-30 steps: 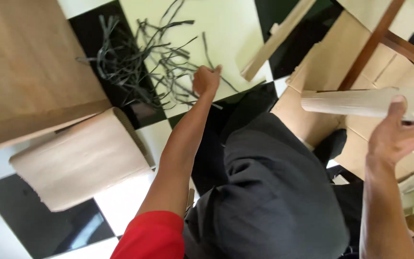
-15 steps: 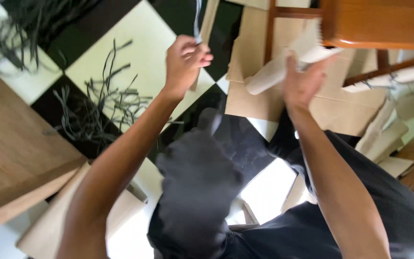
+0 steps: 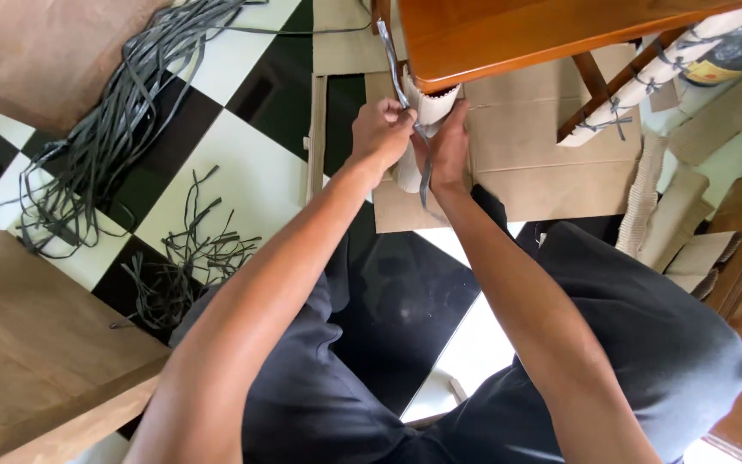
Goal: Wrap a wooden chair leg with protective cardboard and secure it with plastic ties
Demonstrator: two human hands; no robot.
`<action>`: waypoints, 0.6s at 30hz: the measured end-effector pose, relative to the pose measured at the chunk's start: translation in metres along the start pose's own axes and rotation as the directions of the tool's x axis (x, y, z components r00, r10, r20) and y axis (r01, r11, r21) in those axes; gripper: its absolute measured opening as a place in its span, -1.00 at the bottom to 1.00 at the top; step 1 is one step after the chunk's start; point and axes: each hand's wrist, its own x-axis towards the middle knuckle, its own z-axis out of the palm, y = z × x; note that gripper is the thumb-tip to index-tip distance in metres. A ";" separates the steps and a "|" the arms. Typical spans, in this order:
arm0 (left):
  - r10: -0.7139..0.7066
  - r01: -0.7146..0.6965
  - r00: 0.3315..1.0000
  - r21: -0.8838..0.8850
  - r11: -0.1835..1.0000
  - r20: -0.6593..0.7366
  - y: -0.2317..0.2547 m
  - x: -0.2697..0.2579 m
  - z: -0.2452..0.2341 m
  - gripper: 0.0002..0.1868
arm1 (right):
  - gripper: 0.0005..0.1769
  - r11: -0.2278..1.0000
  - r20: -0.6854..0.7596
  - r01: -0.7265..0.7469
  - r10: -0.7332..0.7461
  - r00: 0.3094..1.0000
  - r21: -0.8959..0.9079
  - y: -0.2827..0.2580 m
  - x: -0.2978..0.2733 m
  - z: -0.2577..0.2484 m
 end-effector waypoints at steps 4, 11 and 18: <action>-0.067 0.063 0.997 -0.082 0.995 -0.048 0.019 -0.010 -0.002 -0.67 | -0.23 0.988 0.043 0.063 -0.070 0.997 0.139 -0.016 -0.009 -0.018; -0.149 0.144 0.986 -0.062 0.988 -0.077 0.011 -0.009 0.004 -0.73 | -0.70 0.831 -0.353 0.529 -0.449 0.821 0.175 -0.003 -0.051 -0.024; -0.113 0.106 0.989 -0.072 0.992 -0.100 0.008 -0.003 0.008 -0.77 | -0.73 0.692 -0.332 0.269 -0.045 0.942 0.670 -0.011 -0.051 -0.004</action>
